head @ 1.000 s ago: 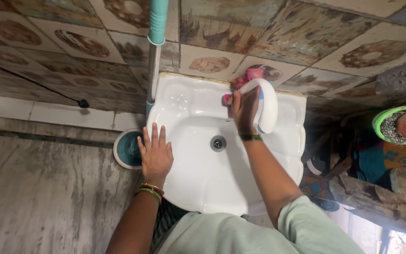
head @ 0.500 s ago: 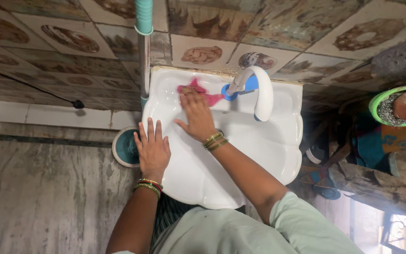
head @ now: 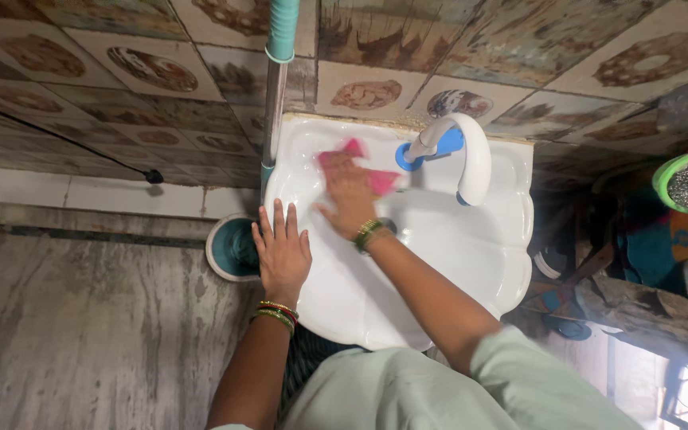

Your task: The person cleans a white ceramic bathroom sink using a pink cloth. They scrub the basin, faucet, and surrounding surfaces, repeatedly rinsing the cloth under running water to remove debris.

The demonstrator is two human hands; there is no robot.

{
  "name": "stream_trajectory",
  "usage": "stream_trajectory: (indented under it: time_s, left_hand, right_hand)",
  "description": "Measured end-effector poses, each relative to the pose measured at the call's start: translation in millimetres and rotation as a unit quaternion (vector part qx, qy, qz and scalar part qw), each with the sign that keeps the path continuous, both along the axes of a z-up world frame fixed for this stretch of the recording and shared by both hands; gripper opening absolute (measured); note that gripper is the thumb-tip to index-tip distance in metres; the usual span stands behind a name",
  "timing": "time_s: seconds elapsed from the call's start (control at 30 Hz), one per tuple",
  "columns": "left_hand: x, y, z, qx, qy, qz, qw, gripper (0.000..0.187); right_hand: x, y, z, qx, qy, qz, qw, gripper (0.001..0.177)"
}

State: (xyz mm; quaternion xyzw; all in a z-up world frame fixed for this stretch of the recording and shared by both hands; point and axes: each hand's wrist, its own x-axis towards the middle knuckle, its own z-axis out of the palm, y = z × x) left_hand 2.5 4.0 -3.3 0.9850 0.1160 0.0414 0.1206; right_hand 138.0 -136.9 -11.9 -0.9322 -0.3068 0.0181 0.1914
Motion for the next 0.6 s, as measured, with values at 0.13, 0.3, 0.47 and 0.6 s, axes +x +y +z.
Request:
stream_trajectory:
  time_s: [0.13,0.3,0.47,0.6]
  left_hand:
    - [0.2,3.5,-3.8,-0.029,-0.02,0.0,0.999,0.066]
    - [-1.4,8.8,-1.3,-0.084,-0.062,-0.007,0.995,0.082]
    - [-4.7,4.9,8.3,-0.079,-0.044,-0.008,0.996,0.086]
    - [-1.0,2.1,15.8,-0.05,-0.004,-0.003,0.999,0.092]
  right_hand:
    - [29.1,68.7,-4.3,0.027,-0.003,0.056,0.998,0.083]
    - [-13.7,20.1,-38.6,0.106,0.007,0.22,0.97,0.064]
    - [-30.9,-92.5,-85.3,0.401,0.107,-0.068,0.907,0.021]
    - [7.4,-183.0,-17.0,0.603,0.085,-0.315,0.728,0.021]
